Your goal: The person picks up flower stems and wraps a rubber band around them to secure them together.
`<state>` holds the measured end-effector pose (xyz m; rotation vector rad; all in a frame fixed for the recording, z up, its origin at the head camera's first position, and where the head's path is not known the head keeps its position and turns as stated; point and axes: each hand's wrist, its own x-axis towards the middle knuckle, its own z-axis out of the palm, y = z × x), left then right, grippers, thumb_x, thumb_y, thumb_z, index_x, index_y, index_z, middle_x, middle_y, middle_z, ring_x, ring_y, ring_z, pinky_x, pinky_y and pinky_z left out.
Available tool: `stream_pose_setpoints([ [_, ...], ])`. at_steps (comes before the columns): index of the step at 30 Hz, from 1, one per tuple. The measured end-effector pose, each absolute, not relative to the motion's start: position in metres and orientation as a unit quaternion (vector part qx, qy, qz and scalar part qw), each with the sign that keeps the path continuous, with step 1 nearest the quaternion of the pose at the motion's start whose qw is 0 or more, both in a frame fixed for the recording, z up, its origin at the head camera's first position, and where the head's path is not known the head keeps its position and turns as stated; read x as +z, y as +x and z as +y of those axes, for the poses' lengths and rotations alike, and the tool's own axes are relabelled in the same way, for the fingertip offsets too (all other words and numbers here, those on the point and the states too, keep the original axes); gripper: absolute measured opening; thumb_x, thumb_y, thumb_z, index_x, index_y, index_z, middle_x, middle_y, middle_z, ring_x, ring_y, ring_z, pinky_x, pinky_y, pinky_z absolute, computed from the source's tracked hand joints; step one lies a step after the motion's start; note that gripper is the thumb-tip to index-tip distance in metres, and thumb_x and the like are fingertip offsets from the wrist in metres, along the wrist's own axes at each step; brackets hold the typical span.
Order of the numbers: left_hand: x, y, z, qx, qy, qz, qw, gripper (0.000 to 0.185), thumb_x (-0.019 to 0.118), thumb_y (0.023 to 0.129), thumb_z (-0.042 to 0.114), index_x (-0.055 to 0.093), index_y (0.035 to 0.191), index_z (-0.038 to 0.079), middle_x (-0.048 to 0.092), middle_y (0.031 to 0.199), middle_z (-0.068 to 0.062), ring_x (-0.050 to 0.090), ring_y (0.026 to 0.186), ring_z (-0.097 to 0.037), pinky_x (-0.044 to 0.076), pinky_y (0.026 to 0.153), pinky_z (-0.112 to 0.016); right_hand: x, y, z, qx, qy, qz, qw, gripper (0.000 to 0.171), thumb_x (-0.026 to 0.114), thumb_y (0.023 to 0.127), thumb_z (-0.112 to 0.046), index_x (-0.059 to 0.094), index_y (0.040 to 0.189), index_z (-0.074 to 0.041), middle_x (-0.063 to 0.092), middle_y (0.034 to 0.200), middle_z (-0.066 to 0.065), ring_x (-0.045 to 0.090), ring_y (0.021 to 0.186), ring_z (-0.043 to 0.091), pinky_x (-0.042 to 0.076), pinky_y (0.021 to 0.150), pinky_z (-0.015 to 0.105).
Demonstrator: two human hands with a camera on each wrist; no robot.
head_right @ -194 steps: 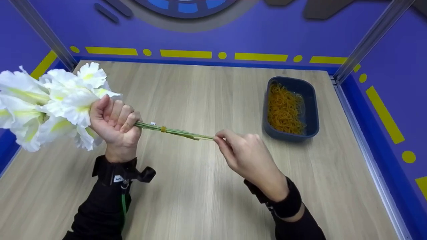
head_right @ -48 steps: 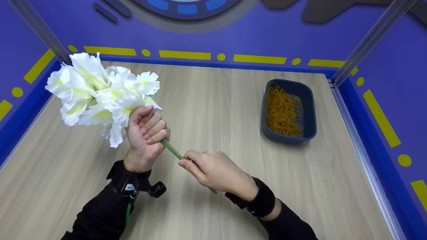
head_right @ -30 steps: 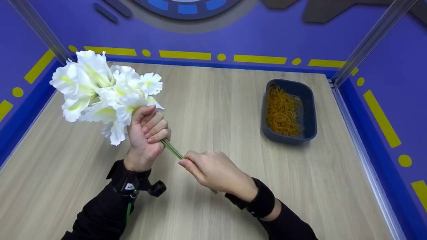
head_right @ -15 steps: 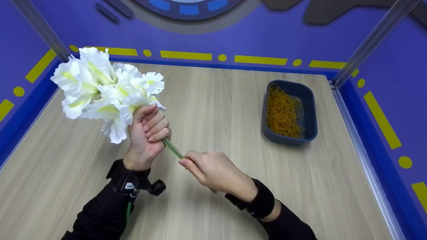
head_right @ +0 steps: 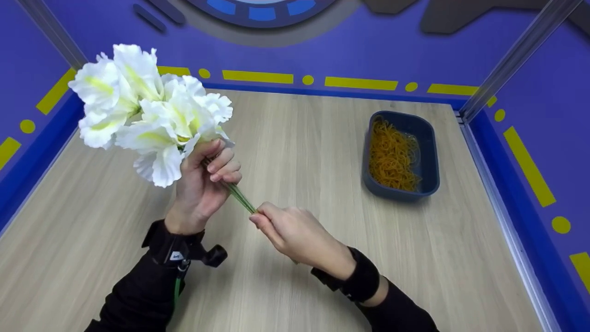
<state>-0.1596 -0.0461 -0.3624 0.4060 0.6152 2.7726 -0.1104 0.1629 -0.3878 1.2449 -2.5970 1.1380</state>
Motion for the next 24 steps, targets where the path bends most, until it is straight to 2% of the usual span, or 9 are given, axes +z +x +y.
stream_pose_setpoints([
  [6, -0.358, -0.155, -0.047, 0.945, 0.18, 0.235, 0.14, 0.021, 0.072, 0.093, 0.018, 0.053, 0.098, 0.011, 0.051, 0.067, 0.001, 0.053, 0.061, -0.013, 0.057, 0.073, -0.032, -0.389, -0.112, 0.162, 0.398, 0.414, -0.816, 0.059, 0.014, 0.055, 0.103, -0.004, 0.058, 0.093, -0.013, 0.039, 0.067, -0.012, 0.031, 0.053, -0.005, 0.028, 0.042, 0.01],
  [11, -0.355, -0.15, -0.045, 0.931, 0.207, 0.26, 0.151, 0.026, 0.061, 0.098, 0.014, 0.052, 0.122, 0.008, 0.065, 0.084, -0.005, 0.063, 0.082, -0.02, 0.054, 0.093, -0.041, -0.389, -0.112, 0.162, 0.434, 0.405, -0.801, 0.07, 0.015, 0.053, 0.102, 0.002, 0.059, 0.095, -0.01, 0.042, 0.061, -0.008, 0.035, 0.049, -0.005, 0.03, 0.038, 0.011],
  [18, -0.35, -0.145, -0.042, 0.895, 0.234, 0.34, 0.169, 0.042, 0.053, 0.101, 0.013, 0.046, 0.14, 0.001, 0.067, 0.109, -0.01, 0.065, 0.099, -0.023, 0.051, 0.099, -0.041, -0.389, -0.111, 0.162, 0.496, 0.389, -0.772, 0.08, 0.02, 0.05, 0.1, 0.01, 0.058, 0.096, -0.008, 0.044, 0.058, -0.002, 0.039, 0.045, 0.002, 0.033, 0.037, 0.014],
  [22, -0.349, -0.141, -0.038, 0.839, 0.271, 0.455, 0.128, 0.046, 0.051, 0.103, 0.01, 0.043, 0.146, -0.003, 0.063, 0.12, -0.017, 0.062, 0.113, -0.027, 0.048, 0.105, -0.045, -0.388, -0.112, 0.161, 0.516, 0.373, -0.765, 0.1, 0.022, 0.046, 0.1, 0.011, 0.057, 0.095, -0.007, 0.046, 0.061, -0.001, 0.04, 0.049, 0.004, 0.036, 0.039, 0.017],
  [24, -0.349, -0.139, -0.035, 0.798, 0.285, 0.523, 0.093, 0.046, 0.051, 0.104, 0.009, 0.043, 0.148, -0.003, 0.063, 0.122, -0.019, 0.062, 0.114, -0.027, 0.049, 0.103, -0.045, -0.387, -0.112, 0.161, 0.522, 0.364, -0.764, 0.105, 0.022, 0.045, 0.101, 0.011, 0.057, 0.095, -0.006, 0.047, 0.063, 0.0, 0.041, 0.051, 0.004, 0.036, 0.039, 0.018],
])
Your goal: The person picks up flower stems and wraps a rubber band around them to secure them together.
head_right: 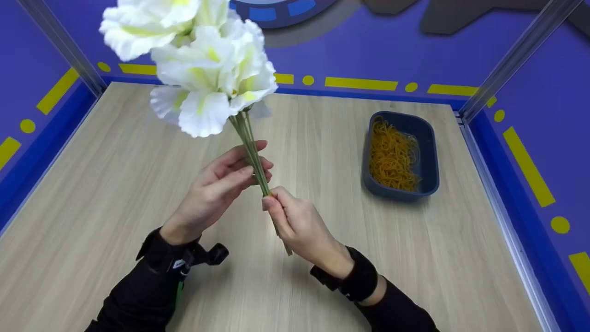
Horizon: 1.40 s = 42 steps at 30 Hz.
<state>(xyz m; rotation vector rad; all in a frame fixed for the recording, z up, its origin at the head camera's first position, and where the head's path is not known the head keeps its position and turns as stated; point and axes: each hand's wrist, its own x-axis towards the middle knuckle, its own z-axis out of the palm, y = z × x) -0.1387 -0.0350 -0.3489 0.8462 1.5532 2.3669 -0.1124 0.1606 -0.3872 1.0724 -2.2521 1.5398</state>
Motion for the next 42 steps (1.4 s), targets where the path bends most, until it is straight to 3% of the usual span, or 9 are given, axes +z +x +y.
stream_pose_setpoints([
  [8, -0.352, -0.133, -0.032, 0.658, 0.287, 0.695, -0.034, 0.035, 0.056, 0.105, 0.02, 0.059, 0.137, 0.007, 0.072, 0.104, -0.002, 0.067, 0.103, -0.013, 0.056, 0.088, -0.035, -0.391, -0.116, 0.159, 0.481, 0.37, -0.785, 0.126, 0.016, 0.048, 0.101, 0.007, 0.056, 0.095, -0.006, 0.042, 0.067, -0.004, 0.037, 0.059, 0.003, 0.033, 0.047, 0.02],
  [14, -0.354, -0.135, -0.031, 0.599, 0.279, 0.745, -0.094, 0.025, 0.061, 0.103, 0.022, 0.069, 0.12, 0.007, 0.073, 0.093, 0.004, 0.066, 0.092, -0.009, 0.055, 0.08, -0.031, -0.393, -0.121, 0.159, 0.452, 0.39, -0.794, 0.115, 0.018, 0.05, 0.1, 0.008, 0.053, 0.093, -0.008, 0.04, 0.065, -0.006, 0.034, 0.056, 0.0, 0.03, 0.045, 0.017],
  [20, -0.358, -0.137, -0.029, 0.547, 0.261, 0.787, -0.115, 0.036, 0.062, 0.102, 0.024, 0.065, 0.131, 0.002, 0.074, 0.092, 0.004, 0.063, 0.09, -0.011, 0.052, 0.076, -0.032, -0.397, -0.126, 0.16, 0.427, 0.384, -0.811, 0.115, 0.018, 0.052, 0.101, 0.004, 0.051, 0.088, -0.009, 0.037, 0.062, -0.008, 0.031, 0.055, -0.001, 0.027, 0.045, 0.016],
  [24, -0.365, -0.141, -0.027, 0.531, 0.259, 0.798, -0.12, 0.045, 0.062, 0.102, 0.019, 0.055, 0.139, -0.006, 0.075, 0.096, 0.0, 0.066, 0.095, -0.014, 0.054, 0.081, -0.028, -0.402, -0.129, 0.161, 0.416, 0.364, -0.828, 0.096, 0.019, 0.051, 0.103, -0.001, 0.049, 0.086, -0.01, 0.037, 0.068, -0.012, 0.033, 0.057, 0.001, 0.029, 0.048, 0.019],
  [34, -0.385, -0.155, -0.021, 0.423, 0.257, 0.853, -0.164, 0.043, 0.058, 0.103, 0.015, 0.054, 0.136, -0.012, 0.071, 0.092, -0.007, 0.06, 0.086, -0.024, 0.05, 0.073, -0.034, -0.413, -0.139, 0.158, 0.399, 0.313, -0.861, 0.034, 0.025, 0.048, 0.107, -0.008, 0.047, 0.082, -0.013, 0.036, 0.07, -0.013, 0.034, 0.059, 0.004, 0.031, 0.052, 0.023],
  [42, -0.396, -0.161, -0.018, 0.359, 0.258, 0.882, -0.163, 0.041, 0.054, 0.105, 0.016, 0.056, 0.135, -0.012, 0.072, 0.101, -0.011, 0.062, 0.093, -0.028, 0.053, 0.08, -0.036, -0.42, -0.143, 0.157, 0.383, 0.29, -0.877, 0.005, 0.023, 0.043, 0.109, -0.015, 0.048, 0.087, -0.013, 0.039, 0.071, -0.01, 0.037, 0.062, 0.008, 0.037, 0.056, 0.026],
])
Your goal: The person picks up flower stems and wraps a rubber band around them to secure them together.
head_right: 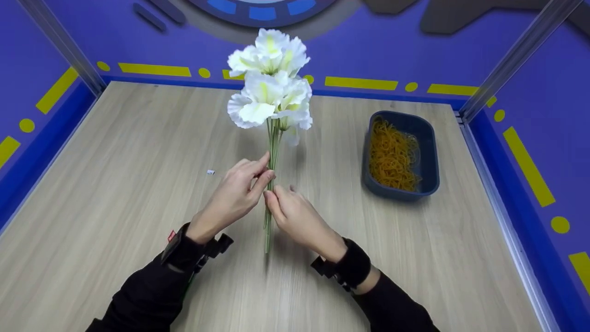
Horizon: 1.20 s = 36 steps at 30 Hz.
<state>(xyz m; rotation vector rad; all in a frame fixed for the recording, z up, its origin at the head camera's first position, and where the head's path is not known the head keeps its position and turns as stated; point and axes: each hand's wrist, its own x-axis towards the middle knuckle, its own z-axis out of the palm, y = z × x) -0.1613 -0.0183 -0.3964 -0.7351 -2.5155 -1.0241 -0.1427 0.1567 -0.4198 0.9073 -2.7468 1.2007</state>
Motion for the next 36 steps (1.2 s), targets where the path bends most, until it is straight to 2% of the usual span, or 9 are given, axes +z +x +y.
stream_pose_setpoints([
  [7, -0.403, -0.166, -0.018, -0.327, -0.262, -0.897, 0.139, 0.036, 0.051, 0.106, 0.013, 0.058, 0.131, -0.011, 0.071, 0.093, -0.013, 0.063, 0.092, -0.03, 0.052, 0.081, -0.037, -0.421, -0.143, 0.156, 0.374, 0.268, -0.887, -0.038, 0.027, 0.037, 0.111, -0.021, 0.047, 0.087, -0.014, 0.039, 0.071, -0.008, 0.036, 0.061, 0.008, 0.038, 0.058, 0.027],
  [12, -0.405, -0.17, -0.02, -0.331, -0.259, -0.901, 0.111, 0.036, 0.052, 0.105, 0.013, 0.058, 0.132, -0.011, 0.072, 0.099, -0.014, 0.064, 0.094, -0.031, 0.051, 0.085, -0.04, -0.425, -0.145, 0.154, 0.354, 0.267, -0.895, -0.037, 0.029, 0.037, 0.111, -0.022, 0.047, 0.086, -0.015, 0.04, 0.072, -0.006, 0.038, 0.065, 0.012, 0.041, 0.063, 0.031],
  [15, -0.409, -0.174, -0.021, -0.331, -0.255, -0.904, 0.096, 0.027, 0.052, 0.105, 0.013, 0.064, 0.121, -0.005, 0.071, 0.091, -0.011, 0.064, 0.09, -0.031, 0.051, 0.083, -0.042, -0.429, -0.148, 0.154, 0.348, 0.264, -0.898, -0.046, 0.031, 0.036, 0.111, -0.023, 0.045, 0.084, -0.014, 0.038, 0.07, -0.006, 0.036, 0.063, 0.012, 0.052, 0.089, 0.04],
  [18, -0.414, -0.177, -0.021, -0.324, -0.256, -0.907, 0.09, 0.016, 0.053, 0.104, 0.011, 0.064, 0.102, 0.0, 0.062, 0.076, -0.007, 0.063, 0.081, -0.03, 0.051, 0.077, -0.044, -0.433, -0.151, 0.153, 0.343, 0.261, -0.9, -0.065, 0.033, 0.036, 0.112, -0.025, 0.043, 0.083, -0.013, 0.036, 0.069, -0.007, 0.034, 0.062, 0.012, 0.041, 0.109, 0.052],
  [19, -0.415, -0.178, -0.021, -0.321, -0.256, -0.907, 0.09, 0.015, 0.053, 0.104, 0.011, 0.062, 0.096, 0.002, 0.057, 0.072, -0.005, 0.062, 0.077, -0.03, 0.05, 0.074, -0.044, -0.434, -0.151, 0.153, 0.342, 0.259, -0.901, -0.072, 0.033, 0.035, 0.112, -0.026, 0.043, 0.083, -0.013, 0.036, 0.069, -0.007, 0.034, 0.062, 0.012, 0.042, 0.109, 0.051],
  [21, -0.419, -0.18, -0.022, -0.32, -0.256, -0.908, 0.085, 0.015, 0.054, 0.103, 0.01, 0.059, 0.091, 0.003, 0.05, 0.067, -0.003, 0.06, 0.071, -0.028, 0.05, 0.069, -0.044, -0.436, -0.152, 0.154, 0.339, 0.254, -0.902, -0.084, 0.034, 0.034, 0.112, -0.03, 0.045, 0.084, -0.014, 0.037, 0.07, -0.006, 0.037, 0.063, 0.012, 0.05, 0.091, 0.044],
  [25, -0.426, -0.183, -0.022, -0.33, -0.25, -0.908, 0.068, 0.016, 0.055, 0.103, 0.009, 0.059, 0.088, 0.004, 0.043, 0.064, 0.003, 0.052, 0.061, -0.02, 0.046, 0.056, -0.038, -0.439, -0.152, 0.154, 0.339, 0.244, -0.901, -0.115, 0.037, 0.032, 0.111, -0.038, 0.048, 0.086, -0.015, 0.04, 0.072, -0.005, 0.04, 0.065, 0.012, 0.041, 0.062, 0.033],
  [30, -0.431, -0.186, -0.023, -0.332, -0.24, -0.912, 0.035, 0.017, 0.055, 0.102, 0.009, 0.059, 0.086, 0.005, 0.04, 0.064, 0.005, 0.046, 0.058, -0.015, 0.04, 0.052, -0.032, -0.441, -0.15, 0.153, 0.324, 0.247, -0.901, -0.148, 0.041, 0.032, 0.11, -0.044, 0.05, 0.088, -0.016, 0.042, 0.073, -0.004, 0.044, 0.066, 0.014, 0.042, 0.062, 0.033],
  [36, -0.438, -0.19, -0.025, -0.328, -0.223, -0.918, 0.013, 0.01, 0.057, 0.102, 0.009, 0.062, 0.095, 0.003, 0.046, 0.068, 0.003, 0.052, 0.062, -0.017, 0.044, 0.054, -0.033, -0.447, -0.151, 0.153, 0.28, 0.263, -0.911, -0.152, 0.034, 0.037, 0.11, -0.035, 0.052, 0.087, -0.016, 0.041, 0.07, -0.007, 0.045, 0.066, 0.014, 0.045, 0.069, 0.038],
])
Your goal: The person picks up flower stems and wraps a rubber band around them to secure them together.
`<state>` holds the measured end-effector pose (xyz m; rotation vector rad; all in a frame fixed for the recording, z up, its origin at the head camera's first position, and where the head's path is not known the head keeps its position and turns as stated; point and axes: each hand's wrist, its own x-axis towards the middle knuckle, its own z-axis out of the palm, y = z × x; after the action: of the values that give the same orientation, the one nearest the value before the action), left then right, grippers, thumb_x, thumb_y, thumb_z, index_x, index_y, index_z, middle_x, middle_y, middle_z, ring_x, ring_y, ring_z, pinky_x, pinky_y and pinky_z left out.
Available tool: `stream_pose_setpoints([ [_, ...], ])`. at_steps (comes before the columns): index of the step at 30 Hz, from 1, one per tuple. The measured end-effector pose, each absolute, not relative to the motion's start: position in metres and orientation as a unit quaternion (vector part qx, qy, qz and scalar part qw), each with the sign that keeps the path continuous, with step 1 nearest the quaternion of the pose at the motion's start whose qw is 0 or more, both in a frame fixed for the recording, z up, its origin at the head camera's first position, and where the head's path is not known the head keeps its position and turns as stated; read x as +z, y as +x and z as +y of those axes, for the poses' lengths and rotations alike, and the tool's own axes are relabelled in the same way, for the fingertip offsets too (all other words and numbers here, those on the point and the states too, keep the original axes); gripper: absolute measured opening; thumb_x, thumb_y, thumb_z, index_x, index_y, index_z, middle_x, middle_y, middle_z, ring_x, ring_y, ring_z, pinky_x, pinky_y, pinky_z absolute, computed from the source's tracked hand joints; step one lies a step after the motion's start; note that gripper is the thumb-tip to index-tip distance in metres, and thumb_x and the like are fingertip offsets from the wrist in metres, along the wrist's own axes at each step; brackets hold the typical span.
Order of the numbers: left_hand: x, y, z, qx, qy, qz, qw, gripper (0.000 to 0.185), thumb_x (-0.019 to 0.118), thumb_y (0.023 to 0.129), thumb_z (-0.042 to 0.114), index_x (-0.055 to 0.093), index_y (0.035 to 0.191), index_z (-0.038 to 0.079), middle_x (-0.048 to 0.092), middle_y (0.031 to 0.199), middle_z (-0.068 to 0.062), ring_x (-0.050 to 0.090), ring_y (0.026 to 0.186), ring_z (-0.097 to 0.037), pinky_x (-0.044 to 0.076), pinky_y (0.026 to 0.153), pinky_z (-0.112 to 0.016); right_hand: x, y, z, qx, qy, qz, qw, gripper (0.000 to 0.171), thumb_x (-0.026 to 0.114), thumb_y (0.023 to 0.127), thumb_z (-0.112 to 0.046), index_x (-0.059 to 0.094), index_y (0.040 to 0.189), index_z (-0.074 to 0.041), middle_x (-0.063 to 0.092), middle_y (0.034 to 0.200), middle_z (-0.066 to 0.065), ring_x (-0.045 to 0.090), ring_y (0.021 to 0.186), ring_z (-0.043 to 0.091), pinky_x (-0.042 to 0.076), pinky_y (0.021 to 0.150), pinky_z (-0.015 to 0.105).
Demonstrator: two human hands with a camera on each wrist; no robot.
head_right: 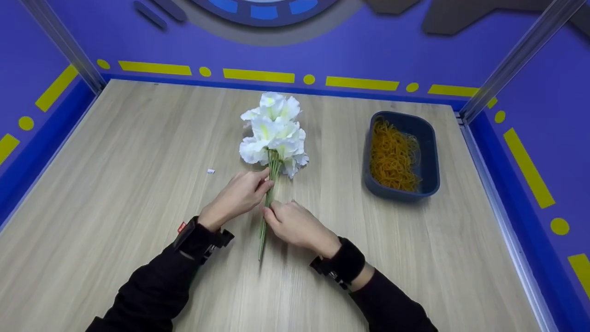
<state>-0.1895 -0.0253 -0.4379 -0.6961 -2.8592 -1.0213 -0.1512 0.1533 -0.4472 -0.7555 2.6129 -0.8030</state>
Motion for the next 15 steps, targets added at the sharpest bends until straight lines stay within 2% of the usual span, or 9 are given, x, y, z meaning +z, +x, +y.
stream_pose_setpoints([
  [1, -0.4389, -0.1899, -0.0255, -0.326, -0.219, -0.92, 0.01, 0.01, 0.057, 0.102, 0.01, 0.063, 0.099, 0.002, 0.049, 0.069, 0.002, 0.053, 0.063, -0.018, 0.046, 0.054, -0.034, -0.4485, -0.1515, 0.1534, -0.274, -0.267, 0.911, 0.152, 0.033, 0.038, 0.11, -0.034, 0.052, 0.086, -0.016, 0.041, 0.069, -0.007, 0.044, 0.064, 0.014, 0.048, 0.074, 0.041],
  [4, -0.4409, -0.1908, -0.0253, -0.303, -0.211, -0.929, 0.002, 0.02, 0.059, 0.101, 0.012, 0.062, 0.116, -0.001, 0.058, 0.073, -0.004, 0.057, 0.065, -0.02, 0.051, 0.057, -0.037, -0.4514, -0.152, 0.1532, -0.259, -0.277, 0.912, 0.156, 0.033, 0.04, 0.109, -0.031, 0.053, 0.084, -0.015, 0.04, 0.066, -0.007, 0.042, 0.06, 0.013, 0.05, 0.075, 0.044],
  [7, -0.4416, -0.1902, -0.0242, -0.281, -0.203, -0.938, -0.007, 0.038, 0.06, 0.101, 0.015, 0.057, 0.135, -0.001, 0.068, 0.082, -0.011, 0.061, 0.067, -0.024, 0.054, 0.06, -0.04, -0.4533, -0.1522, 0.1533, -0.238, -0.287, 0.913, 0.163, 0.033, 0.042, 0.109, -0.031, 0.054, 0.083, -0.015, 0.042, 0.066, -0.007, 0.045, 0.061, 0.013, 0.05, 0.07, 0.041],
  [9, -0.4424, -0.1894, -0.0232, -0.269, -0.201, -0.942, -0.01, 0.044, 0.062, 0.1, 0.017, 0.055, 0.141, 0.003, 0.072, 0.091, -0.015, 0.064, 0.07, -0.025, 0.055, 0.061, -0.041, -0.4546, -0.1522, 0.1539, -0.224, -0.293, 0.914, 0.169, 0.033, 0.043, 0.109, -0.031, 0.055, 0.083, -0.015, 0.044, 0.066, -0.007, 0.046, 0.061, 0.013, 0.046, 0.061, 0.037],
  [11, -0.4435, -0.1884, -0.022, -0.261, -0.2, -0.944, -0.012, 0.047, 0.063, 0.099, 0.018, 0.055, 0.145, 0.008, 0.073, 0.1, -0.016, 0.066, 0.073, -0.027, 0.056, 0.061, -0.043, -0.4559, -0.1522, 0.1547, -0.209, -0.304, 0.914, 0.169, 0.033, 0.044, 0.109, -0.03, 0.056, 0.082, -0.014, 0.044, 0.065, -0.006, 0.047, 0.06, 0.014, 0.047, 0.061, 0.038],
  [13, -0.4454, -0.1878, -0.0209, -0.254, -0.203, -0.946, -0.013, 0.047, 0.064, 0.099, 0.018, 0.056, 0.145, 0.011, 0.073, 0.105, -0.017, 0.067, 0.076, -0.028, 0.056, 0.061, -0.043, -0.4568, -0.1522, 0.1559, -0.199, -0.319, 0.912, 0.165, 0.034, 0.044, 0.109, -0.029, 0.056, 0.08, -0.014, 0.045, 0.064, -0.006, 0.05, 0.061, 0.016, 0.054, 0.073, 0.044],
  [15, -0.447, -0.1873, -0.0199, -0.245, -0.209, -0.947, -0.016, 0.046, 0.064, 0.099, 0.018, 0.056, 0.144, 0.012, 0.073, 0.105, -0.017, 0.068, 0.078, -0.029, 0.057, 0.061, -0.044, -0.4584, -0.152, 0.1565, -0.191, -0.333, 0.909, 0.162, 0.034, 0.044, 0.108, -0.026, 0.057, 0.079, -0.013, 0.045, 0.063, -0.007, 0.056, 0.064, 0.02, 0.053, 0.091, 0.052],
])
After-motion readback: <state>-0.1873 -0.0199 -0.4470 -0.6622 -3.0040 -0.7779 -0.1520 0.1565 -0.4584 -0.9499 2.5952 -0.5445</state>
